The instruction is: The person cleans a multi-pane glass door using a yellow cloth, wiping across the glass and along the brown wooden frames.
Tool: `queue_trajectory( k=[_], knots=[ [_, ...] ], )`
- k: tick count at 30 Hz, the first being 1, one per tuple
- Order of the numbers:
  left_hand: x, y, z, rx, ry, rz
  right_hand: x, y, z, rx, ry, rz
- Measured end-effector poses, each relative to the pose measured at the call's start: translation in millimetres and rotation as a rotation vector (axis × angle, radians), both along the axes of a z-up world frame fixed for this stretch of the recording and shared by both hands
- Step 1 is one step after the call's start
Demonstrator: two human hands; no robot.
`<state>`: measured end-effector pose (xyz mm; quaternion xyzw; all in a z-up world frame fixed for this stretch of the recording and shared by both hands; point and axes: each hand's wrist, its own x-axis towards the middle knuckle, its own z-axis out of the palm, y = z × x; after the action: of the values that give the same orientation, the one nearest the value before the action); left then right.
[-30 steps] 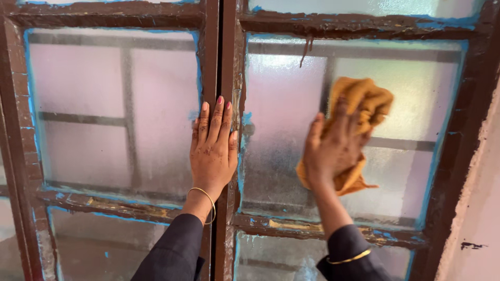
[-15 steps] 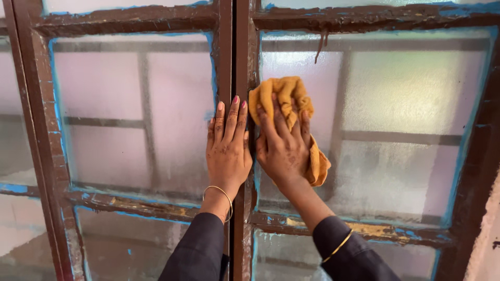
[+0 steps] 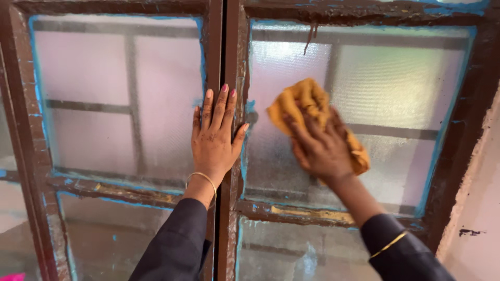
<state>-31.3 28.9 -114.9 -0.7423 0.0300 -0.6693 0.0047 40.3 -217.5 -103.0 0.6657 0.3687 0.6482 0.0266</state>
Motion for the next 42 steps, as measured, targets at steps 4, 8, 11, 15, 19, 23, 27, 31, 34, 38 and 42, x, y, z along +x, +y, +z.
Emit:
queue_trajectory(
  k=[4, 8, 11, 15, 19, 23, 27, 31, 34, 38, 42],
  knots=[
    [3, 1, -5, 0.004, 0.004, 0.015, 10, -47, 1, 0.071, -0.014, -0.061],
    [5, 4, -8, 0.015, 0.029, 0.02, 24, -100, -5, 0.144, -0.04, -0.107],
    [4, 4, -20, 0.011, 0.023, 0.052, 34, -135, -14, 0.165, -0.093, -0.236],
    [3, 2, -34, -0.013, 0.036, 0.049, 34, -159, -24, 0.247, -0.09, -0.309],
    [3, 5, -46, -0.029, 0.056, 0.003, 4, -145, -29, 0.473, 0.044, 0.073],
    [-1, 4, -76, -0.073, 0.064, -0.086, -14, -117, -33, 0.661, 0.152, 0.014],
    [2, -1, -87, -0.125, 0.06, -0.115, 7, -91, -50, 0.956, 0.306, -0.107],
    [3, -2, -87, -0.125, 0.041, -0.116, 29, -68, -65, 0.992, 0.214, -0.149],
    [2, -1, -85, -0.122, 0.042, -0.121, 32, -46, -73, 0.939, 0.171, -0.157],
    [0, -2, -87, -0.124, 0.03, -0.128, 28, -7, -74, 0.877, 0.086, -0.138],
    [-1, -3, -86, -0.121, 0.037, -0.121, 4, 45, -75, 0.741, 0.07, -0.027]
  ],
)
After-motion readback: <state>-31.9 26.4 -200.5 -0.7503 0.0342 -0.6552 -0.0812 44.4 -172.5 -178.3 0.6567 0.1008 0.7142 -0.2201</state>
